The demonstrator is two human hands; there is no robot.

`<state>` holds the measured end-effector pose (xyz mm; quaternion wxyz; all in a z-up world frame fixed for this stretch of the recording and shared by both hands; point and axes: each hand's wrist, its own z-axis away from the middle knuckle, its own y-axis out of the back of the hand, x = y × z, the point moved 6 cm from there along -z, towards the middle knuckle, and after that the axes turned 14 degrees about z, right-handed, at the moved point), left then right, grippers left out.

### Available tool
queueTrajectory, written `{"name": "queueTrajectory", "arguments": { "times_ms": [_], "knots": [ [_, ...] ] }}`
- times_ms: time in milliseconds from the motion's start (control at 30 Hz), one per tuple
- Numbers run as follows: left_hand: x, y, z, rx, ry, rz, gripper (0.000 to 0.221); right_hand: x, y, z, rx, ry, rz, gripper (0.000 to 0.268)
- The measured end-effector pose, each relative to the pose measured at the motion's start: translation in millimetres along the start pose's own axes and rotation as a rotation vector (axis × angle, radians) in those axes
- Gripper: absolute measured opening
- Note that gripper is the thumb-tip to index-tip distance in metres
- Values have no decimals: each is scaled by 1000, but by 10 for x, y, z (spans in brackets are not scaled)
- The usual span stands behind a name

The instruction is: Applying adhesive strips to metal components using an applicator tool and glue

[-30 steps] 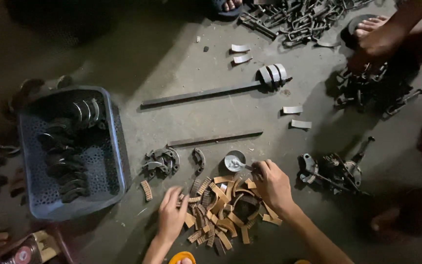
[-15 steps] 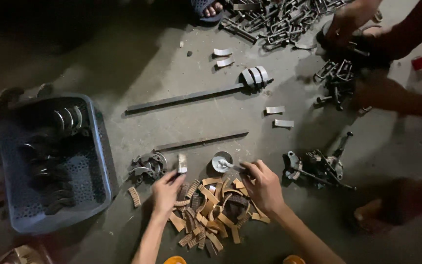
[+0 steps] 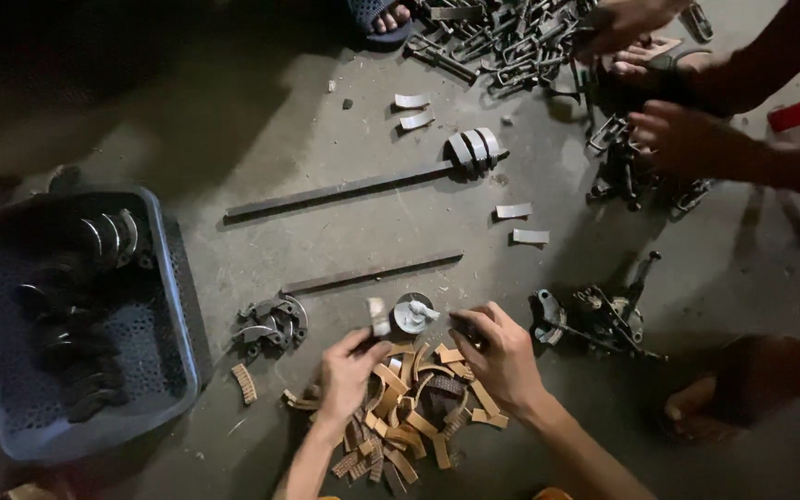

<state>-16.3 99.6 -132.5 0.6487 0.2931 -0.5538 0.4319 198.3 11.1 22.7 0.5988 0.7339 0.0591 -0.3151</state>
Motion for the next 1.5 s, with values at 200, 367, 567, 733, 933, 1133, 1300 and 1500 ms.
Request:
{"name": "queueTrajectory", "arguments": {
  "times_ms": [200, 367, 567, 733, 933, 1133, 1300, 1500],
  "knots": [
    [361, -447, -84, -34, 180, 305, 29, -213, 209, -60, 8, 57, -65, 35],
    [771, -498, -2, -94, 15, 249, 25, -125, 104, -6, -53, 110, 32, 30],
    [1068, -480, 148, -129, 49, 270, 21, -181, 203, -38, -152, 116, -160, 11],
    [1426, -553, 239, -154, -3, 276, 27, 135, -53, 56, -397, -149, -355, 15],
    [1441, -548, 281, -136, -43, 273, 15, 113, 169, -2, -267, -104, -226, 18],
    [1536, -508, 280, -126, -57, 219, 21, -269, 509, 49, -163, 87, -112, 7],
    [1555, -541, 315, -146, -15, 199, 22, -437, 597, -16, -172, 142, -167, 4],
    [1483, -570, 322, -178, -45, 220, 18, -374, 529, -47, -258, 151, -186, 10]
  ]
}}
